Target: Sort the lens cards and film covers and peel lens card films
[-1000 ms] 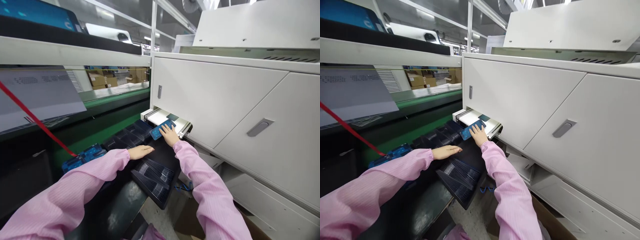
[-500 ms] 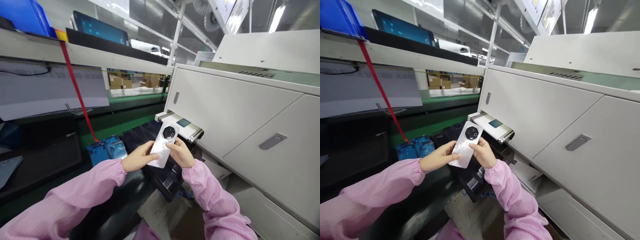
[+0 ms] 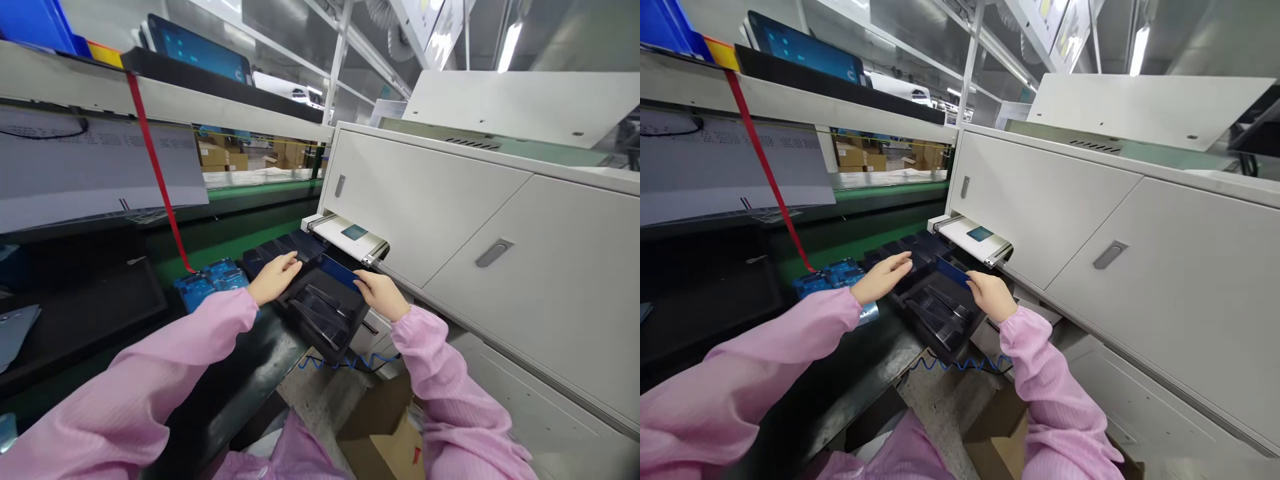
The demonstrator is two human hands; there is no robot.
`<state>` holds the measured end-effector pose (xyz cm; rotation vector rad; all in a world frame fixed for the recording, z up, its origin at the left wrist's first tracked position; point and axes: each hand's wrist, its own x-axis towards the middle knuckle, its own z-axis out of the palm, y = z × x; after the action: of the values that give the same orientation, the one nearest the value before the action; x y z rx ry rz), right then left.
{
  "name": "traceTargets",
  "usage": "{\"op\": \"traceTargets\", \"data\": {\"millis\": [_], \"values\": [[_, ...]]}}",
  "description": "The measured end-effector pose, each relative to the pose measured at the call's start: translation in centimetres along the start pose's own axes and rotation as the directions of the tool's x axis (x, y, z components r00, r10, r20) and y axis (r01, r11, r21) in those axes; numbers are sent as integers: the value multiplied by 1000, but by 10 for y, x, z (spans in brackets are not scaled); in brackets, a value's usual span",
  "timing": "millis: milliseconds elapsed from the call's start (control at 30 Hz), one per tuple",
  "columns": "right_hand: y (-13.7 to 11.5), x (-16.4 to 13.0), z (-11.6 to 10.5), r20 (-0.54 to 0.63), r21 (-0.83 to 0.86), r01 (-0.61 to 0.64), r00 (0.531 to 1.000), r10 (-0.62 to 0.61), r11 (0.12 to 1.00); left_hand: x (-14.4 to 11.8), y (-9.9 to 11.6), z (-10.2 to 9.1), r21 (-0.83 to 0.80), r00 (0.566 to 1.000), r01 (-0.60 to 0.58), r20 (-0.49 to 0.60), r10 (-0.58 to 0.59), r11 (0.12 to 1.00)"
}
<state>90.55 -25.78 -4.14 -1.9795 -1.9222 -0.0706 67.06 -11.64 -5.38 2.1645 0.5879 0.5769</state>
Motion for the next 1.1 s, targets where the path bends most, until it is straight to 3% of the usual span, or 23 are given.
{"op": "traceTargets", "data": {"millis": [100, 200, 267, 333, 500, 700, 767, 833, 900, 967, 1100], "values": [[31, 5, 25, 79, 52, -159, 985, 155, 986, -6, -2, 37, 84, 990, -141, 36, 139, 986], [47, 7, 53, 200, 162, -163, 971, 130, 973, -9, -5, 77, 282, 930, -342, 237, 280, 897], [52, 6, 67, 290, 266, -161, 954, 81, 950, -7, -10, 96, 405, 900, -402, 342, 272, 821], [56, 4, 76, 353, 367, -169, 935, 31, 915, -5, -15, 105, 445, 895, -403, 376, 241, 800], [61, -3, 84, 353, 512, -209, 935, 18, 833, -2, -21, 107, 470, 912, -371, 346, 220, 801], [48, -26, 103, 122, 575, -210, 978, 171, 791, -2, -20, 100, 424, 924, -361, 283, 257, 830], [47, -33, 110, 46, 600, -217, 970, 238, 770, -1, -22, 91, 371, 944, -325, 181, 276, 870], [46, -39, 116, -16, 620, -221, 956, 294, 753, 0, -28, 83, 245, 976, -205, -21, 217, 948], [43, -42, 122, -68, 633, -220, 939, 336, 743, 2, -35, 80, 71, 980, -61, -185, 73, 996], [39, -43, 126, -117, 641, -215, 922, 370, 737, 4, -43, 81, -48, 976, 29, -215, -39, 998], [35, -44, 130, -209, 662, -190, 882, 422, 725, 7, -51, 87, -132, 980, 68, -176, -91, 989]]}}
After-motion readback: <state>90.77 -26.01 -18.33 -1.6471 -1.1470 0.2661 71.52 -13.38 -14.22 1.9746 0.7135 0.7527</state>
